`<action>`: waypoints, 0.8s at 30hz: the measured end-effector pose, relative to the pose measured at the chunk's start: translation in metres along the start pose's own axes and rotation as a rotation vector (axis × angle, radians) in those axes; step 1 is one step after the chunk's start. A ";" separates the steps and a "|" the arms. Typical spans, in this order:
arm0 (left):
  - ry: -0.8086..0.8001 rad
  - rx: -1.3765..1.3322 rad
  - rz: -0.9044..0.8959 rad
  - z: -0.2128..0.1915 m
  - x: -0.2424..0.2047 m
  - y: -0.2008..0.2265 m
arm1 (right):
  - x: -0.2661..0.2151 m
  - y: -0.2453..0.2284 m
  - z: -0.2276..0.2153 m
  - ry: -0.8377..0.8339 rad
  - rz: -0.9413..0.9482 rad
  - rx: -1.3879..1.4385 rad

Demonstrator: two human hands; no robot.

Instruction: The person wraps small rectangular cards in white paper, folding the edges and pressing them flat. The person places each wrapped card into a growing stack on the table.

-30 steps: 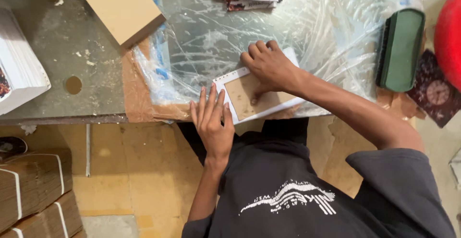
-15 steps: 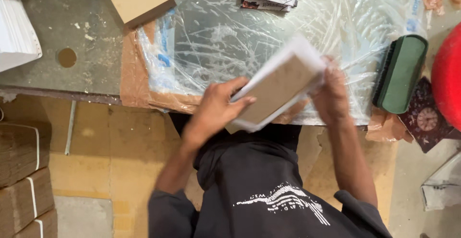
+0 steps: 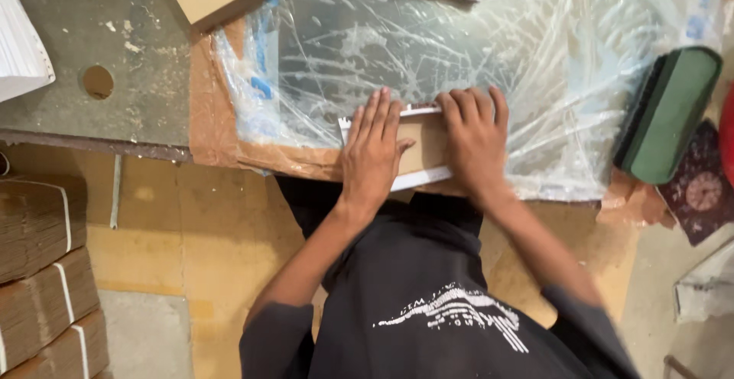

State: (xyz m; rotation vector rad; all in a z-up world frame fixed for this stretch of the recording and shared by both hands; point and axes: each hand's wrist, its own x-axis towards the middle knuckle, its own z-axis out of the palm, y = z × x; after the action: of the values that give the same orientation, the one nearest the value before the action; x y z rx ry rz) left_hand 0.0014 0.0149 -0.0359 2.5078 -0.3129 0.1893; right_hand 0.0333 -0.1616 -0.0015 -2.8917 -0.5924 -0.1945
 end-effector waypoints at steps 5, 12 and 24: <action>-0.028 0.326 0.056 0.005 -0.003 0.004 | -0.009 -0.025 0.016 -0.041 -0.023 0.327; 0.092 0.133 0.021 -0.025 0.005 -0.033 | -0.011 0.000 0.016 0.016 0.031 0.197; 0.054 0.262 -0.169 -0.063 -0.067 -0.049 | -0.037 0.051 -0.009 0.020 0.124 -0.029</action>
State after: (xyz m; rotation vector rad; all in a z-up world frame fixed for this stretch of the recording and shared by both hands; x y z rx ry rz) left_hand -0.0542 0.1022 -0.0255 2.7660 -0.0557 0.2432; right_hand 0.0187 -0.2237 -0.0064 -2.9388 -0.4090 -0.2158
